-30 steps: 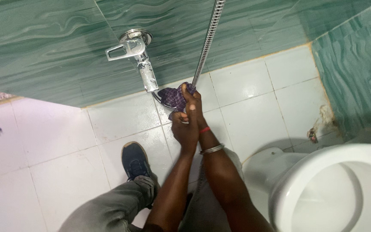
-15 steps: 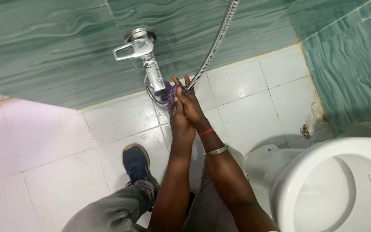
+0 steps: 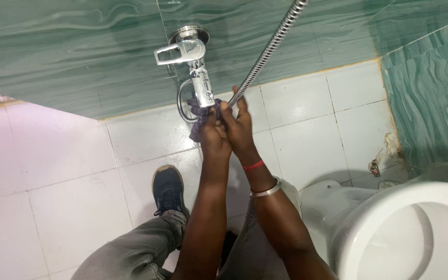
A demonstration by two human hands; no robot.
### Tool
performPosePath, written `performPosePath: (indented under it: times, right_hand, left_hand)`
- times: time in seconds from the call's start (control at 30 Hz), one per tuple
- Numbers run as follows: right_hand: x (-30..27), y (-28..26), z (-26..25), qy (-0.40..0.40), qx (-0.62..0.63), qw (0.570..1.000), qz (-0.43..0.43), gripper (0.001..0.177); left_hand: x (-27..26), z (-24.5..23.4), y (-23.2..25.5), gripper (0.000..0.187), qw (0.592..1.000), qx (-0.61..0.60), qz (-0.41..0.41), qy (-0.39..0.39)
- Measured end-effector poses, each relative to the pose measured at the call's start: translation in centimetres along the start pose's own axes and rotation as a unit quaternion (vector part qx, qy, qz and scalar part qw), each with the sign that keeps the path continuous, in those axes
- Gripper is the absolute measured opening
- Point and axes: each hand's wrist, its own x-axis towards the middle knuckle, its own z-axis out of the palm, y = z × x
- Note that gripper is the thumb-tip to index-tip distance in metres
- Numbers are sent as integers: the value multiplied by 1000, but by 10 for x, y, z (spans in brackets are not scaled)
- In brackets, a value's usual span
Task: The person wipes a bathroom faucet and the attached metal hose with a purple cloth, turning the cloth to clean different sides of the metal fixture.
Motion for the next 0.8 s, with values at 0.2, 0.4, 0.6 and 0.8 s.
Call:
performPosePath:
  times: [0.2,0.4,0.6,0.8]
  right_hand:
    - [-11,-35,-7,-36,202,969,-137,39]
    - [-20,-37,-16,-85,242,953,-161,33]
    - [-25,-46,-7,-49,163,973,-153,38]
    - [-39,-58,23,-33,159,983,-84,39]
  left_hand:
    - [-11,14,-5,19,997,-45,-38,51]
    - [22,-12,-25,26,982,-144,-118,18]
    - [27,3,-19,28,991,-35,-114,67]
    - [30,-13,7,21,994,97,-37,44]
